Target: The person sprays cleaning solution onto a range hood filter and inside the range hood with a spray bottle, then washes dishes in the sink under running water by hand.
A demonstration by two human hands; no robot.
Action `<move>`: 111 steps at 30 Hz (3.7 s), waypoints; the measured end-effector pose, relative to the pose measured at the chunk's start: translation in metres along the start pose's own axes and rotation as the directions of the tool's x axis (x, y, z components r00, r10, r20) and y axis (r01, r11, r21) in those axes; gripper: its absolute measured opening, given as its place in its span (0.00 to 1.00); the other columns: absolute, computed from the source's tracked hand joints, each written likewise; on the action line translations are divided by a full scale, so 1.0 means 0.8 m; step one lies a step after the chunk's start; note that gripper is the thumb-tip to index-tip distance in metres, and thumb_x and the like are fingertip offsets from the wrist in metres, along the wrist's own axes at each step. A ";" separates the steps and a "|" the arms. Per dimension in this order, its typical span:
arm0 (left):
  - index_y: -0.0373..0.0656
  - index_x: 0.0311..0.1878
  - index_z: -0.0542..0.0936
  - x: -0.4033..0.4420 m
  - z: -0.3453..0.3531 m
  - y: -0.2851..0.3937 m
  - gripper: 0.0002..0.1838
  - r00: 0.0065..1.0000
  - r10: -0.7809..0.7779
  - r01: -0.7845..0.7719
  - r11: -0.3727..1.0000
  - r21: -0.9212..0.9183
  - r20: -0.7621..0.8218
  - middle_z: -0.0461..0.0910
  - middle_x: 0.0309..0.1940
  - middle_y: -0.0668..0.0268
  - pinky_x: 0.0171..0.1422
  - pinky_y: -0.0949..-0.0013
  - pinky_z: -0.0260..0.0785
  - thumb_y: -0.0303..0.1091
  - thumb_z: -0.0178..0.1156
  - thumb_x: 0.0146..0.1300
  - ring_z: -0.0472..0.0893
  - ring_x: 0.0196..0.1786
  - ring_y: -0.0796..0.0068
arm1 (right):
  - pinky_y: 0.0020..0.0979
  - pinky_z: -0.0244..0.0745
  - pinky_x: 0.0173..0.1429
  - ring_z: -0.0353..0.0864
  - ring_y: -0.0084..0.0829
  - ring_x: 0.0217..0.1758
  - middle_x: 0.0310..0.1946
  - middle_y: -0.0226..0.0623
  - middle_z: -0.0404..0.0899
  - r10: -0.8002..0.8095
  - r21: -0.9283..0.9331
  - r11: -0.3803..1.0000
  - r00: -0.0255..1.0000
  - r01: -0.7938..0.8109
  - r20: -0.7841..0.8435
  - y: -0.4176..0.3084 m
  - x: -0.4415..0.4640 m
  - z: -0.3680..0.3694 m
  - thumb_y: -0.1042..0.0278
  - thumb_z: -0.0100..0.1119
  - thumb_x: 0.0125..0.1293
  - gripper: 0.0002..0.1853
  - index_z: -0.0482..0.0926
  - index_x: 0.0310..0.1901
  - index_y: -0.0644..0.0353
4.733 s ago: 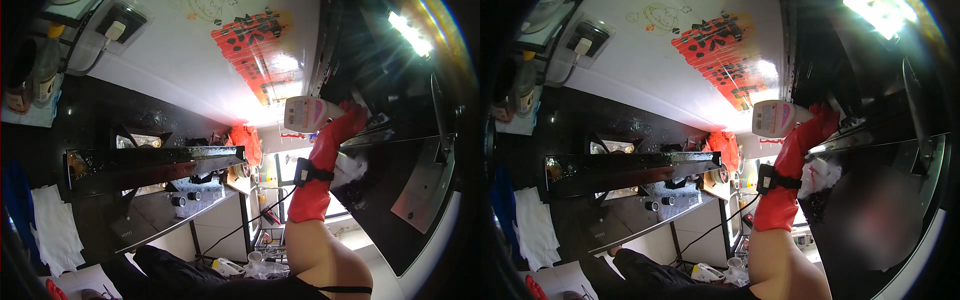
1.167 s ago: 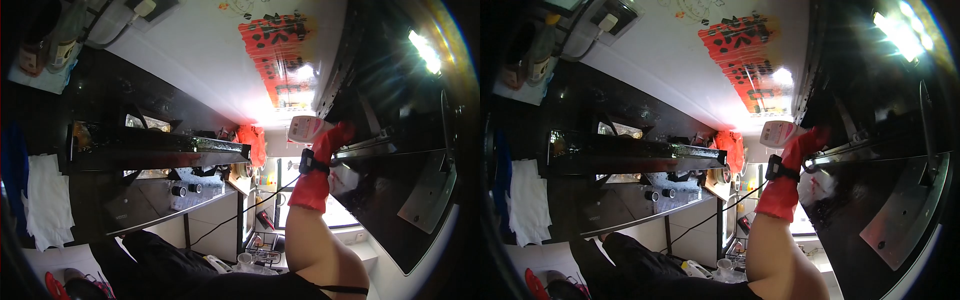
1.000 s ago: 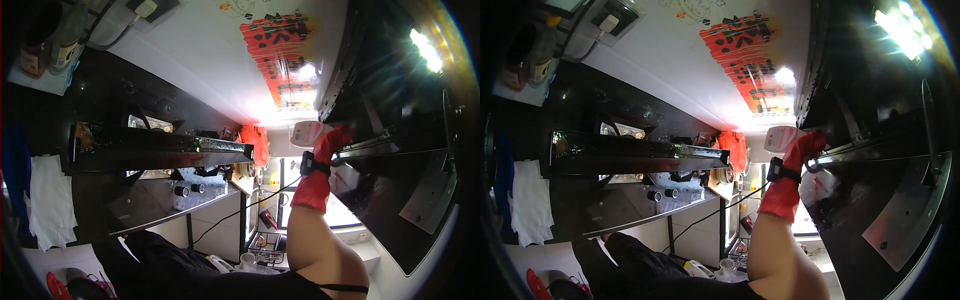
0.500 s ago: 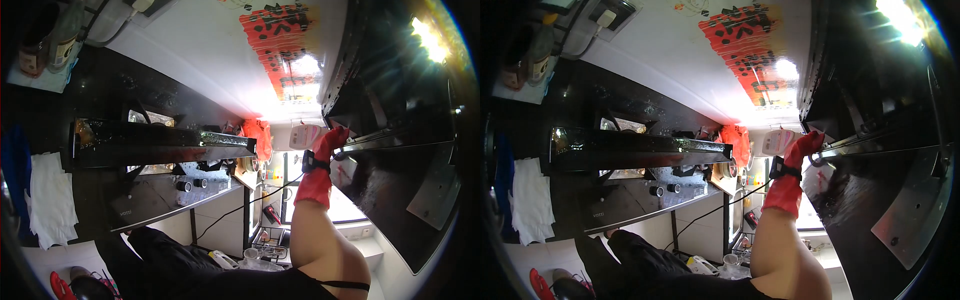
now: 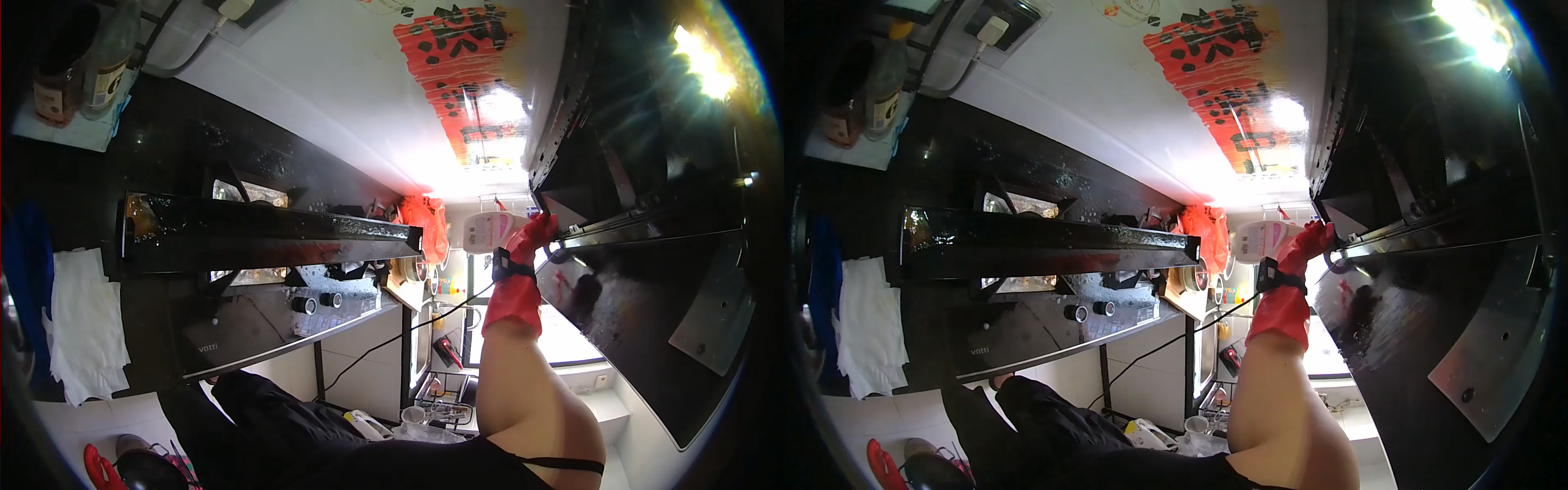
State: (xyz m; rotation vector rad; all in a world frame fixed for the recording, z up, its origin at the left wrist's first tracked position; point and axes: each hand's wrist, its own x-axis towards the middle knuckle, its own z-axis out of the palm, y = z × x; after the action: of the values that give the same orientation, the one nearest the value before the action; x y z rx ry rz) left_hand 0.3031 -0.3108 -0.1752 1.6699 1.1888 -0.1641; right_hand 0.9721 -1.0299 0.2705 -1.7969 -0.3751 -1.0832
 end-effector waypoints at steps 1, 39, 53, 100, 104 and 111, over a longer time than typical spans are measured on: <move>0.31 0.61 0.77 -0.001 -0.001 -0.001 0.18 1.000 0.002 -0.002 1.000 0.001 0.001 0.81 0.58 0.50 0.65 0.63 0.75 0.29 0.61 0.73 0.81 0.59 0.59 | 0.29 0.64 0.33 0.68 0.21 0.26 0.24 0.25 0.73 -0.020 -0.036 0.999 1.000 0.019 -0.018 -0.002 -0.002 0.001 0.61 0.55 0.76 0.13 0.75 0.31 0.54; 0.31 0.59 0.78 0.005 0.012 -0.028 0.17 0.996 0.094 -0.094 0.996 0.006 -0.003 0.81 0.55 0.51 0.61 0.62 0.76 0.28 0.62 0.71 0.81 0.56 0.59 | 0.28 0.69 0.44 0.74 0.28 0.39 0.37 0.32 0.74 -0.462 -0.475 0.753 0.880 0.456 0.113 -0.137 0.012 0.127 0.68 0.57 0.71 0.06 0.75 0.41 0.62; 0.32 0.58 0.78 0.005 0.009 -0.031 0.16 0.989 0.144 -0.145 0.989 0.025 0.008 0.82 0.53 0.53 0.58 0.62 0.78 0.25 0.63 0.68 0.82 0.55 0.61 | 0.29 0.77 0.52 0.84 0.34 0.50 0.50 0.40 0.84 -0.758 -0.622 0.407 0.628 0.669 0.179 -0.187 0.018 0.191 0.71 0.63 0.67 0.13 0.79 0.50 0.68; 0.32 0.56 0.81 -0.152 0.065 -0.168 0.15 0.934 0.113 -0.187 0.963 -0.193 -0.340 0.84 0.49 0.53 0.61 0.61 0.76 0.31 0.60 0.71 0.82 0.54 0.58 | 0.35 0.79 0.45 0.82 0.32 0.42 0.48 0.39 0.81 -0.140 0.123 0.988 0.906 0.099 0.399 -0.257 -0.124 0.185 0.67 0.58 0.71 0.20 0.74 0.62 0.64; 0.32 0.55 0.81 -0.182 0.105 -0.189 0.15 0.881 0.224 -0.289 0.952 -0.099 -0.418 0.84 0.48 0.53 0.61 0.61 0.76 0.31 0.59 0.72 0.82 0.53 0.58 | 0.36 0.81 0.46 0.83 0.34 0.43 0.48 0.40 0.81 -0.016 0.292 0.951 0.930 -0.099 0.366 -0.217 -0.139 0.089 0.65 0.59 0.73 0.21 0.74 0.63 0.64; 0.34 0.51 0.84 -0.197 0.203 -0.136 0.17 0.922 0.301 -0.321 0.946 -0.047 -0.246 0.86 0.46 0.50 0.60 0.58 0.76 0.36 0.60 0.67 0.84 0.51 0.54 | 0.37 0.83 0.47 0.86 0.37 0.45 0.49 0.41 0.82 0.200 0.561 0.765 0.945 -0.315 0.258 -0.101 -0.187 -0.070 0.61 0.59 0.75 0.21 0.74 0.64 0.64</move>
State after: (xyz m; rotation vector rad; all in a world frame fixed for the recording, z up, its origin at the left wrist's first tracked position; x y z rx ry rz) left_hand 0.2097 -0.5386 -0.2247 1.8121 1.0657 0.2889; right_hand 0.8074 -1.0078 0.2039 -1.3210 -0.4987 -0.5131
